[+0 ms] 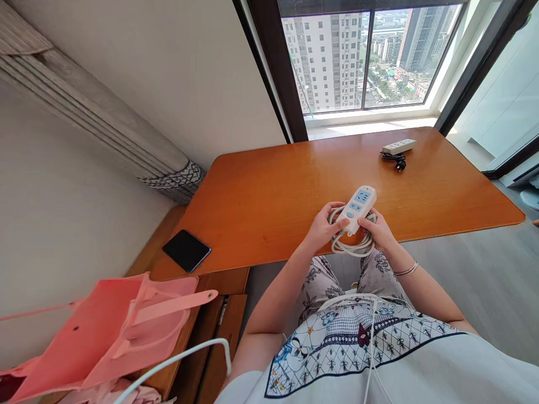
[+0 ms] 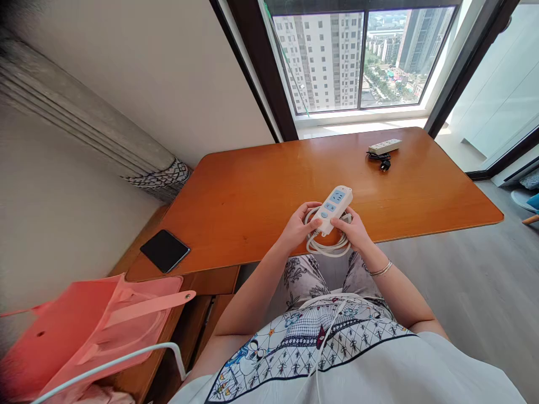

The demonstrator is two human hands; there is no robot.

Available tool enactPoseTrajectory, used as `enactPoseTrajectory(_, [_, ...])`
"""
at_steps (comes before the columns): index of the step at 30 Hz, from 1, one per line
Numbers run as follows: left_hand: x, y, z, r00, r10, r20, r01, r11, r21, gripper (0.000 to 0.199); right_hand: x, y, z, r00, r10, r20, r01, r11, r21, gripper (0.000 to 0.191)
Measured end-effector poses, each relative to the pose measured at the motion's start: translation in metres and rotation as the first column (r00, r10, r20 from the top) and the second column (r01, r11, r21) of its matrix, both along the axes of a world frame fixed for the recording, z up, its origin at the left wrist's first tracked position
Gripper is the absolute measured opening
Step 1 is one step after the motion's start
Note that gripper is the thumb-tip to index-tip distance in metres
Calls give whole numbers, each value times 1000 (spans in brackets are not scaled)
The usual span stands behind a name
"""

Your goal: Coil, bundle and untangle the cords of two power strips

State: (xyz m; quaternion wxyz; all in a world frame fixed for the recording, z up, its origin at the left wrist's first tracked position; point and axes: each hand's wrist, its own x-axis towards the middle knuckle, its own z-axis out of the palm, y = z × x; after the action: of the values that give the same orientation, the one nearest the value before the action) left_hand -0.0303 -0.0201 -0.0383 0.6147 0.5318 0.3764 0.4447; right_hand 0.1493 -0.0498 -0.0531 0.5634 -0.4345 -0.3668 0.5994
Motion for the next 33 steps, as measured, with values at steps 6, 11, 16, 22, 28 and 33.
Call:
enactPoseTrajectory(6, [-7,-6,-12,982,-90,169,100,993,-56,101,1,2,-2,996,-42,-74,43,999,12,64])
enactPoseTrajectory(11, [0,-16,-18,978,-69,197,97,986,-135,84,5,3,-8,997,-60,-38,62,996,56,57])
enactPoseTrajectory(16, [5,-12,-14,984,-13,178,44,984,-173,63,7,3,-13,994,-37,103,20,986,163,70])
enactPoseTrajectory(22, [-1,-14,-1,943,-53,330,147,952,-269,55,8,1,-15,996,22,87,-34,989,146,53])
enactPoseTrajectory(28, [-4,-14,-2,848,-80,523,281,906,-316,44,7,1,-8,979,150,-139,-133,984,120,34])
enactPoseTrajectory(33, [-8,-6,-10,835,-126,535,345,878,-331,41,7,5,-5,945,212,-250,-202,977,66,28])
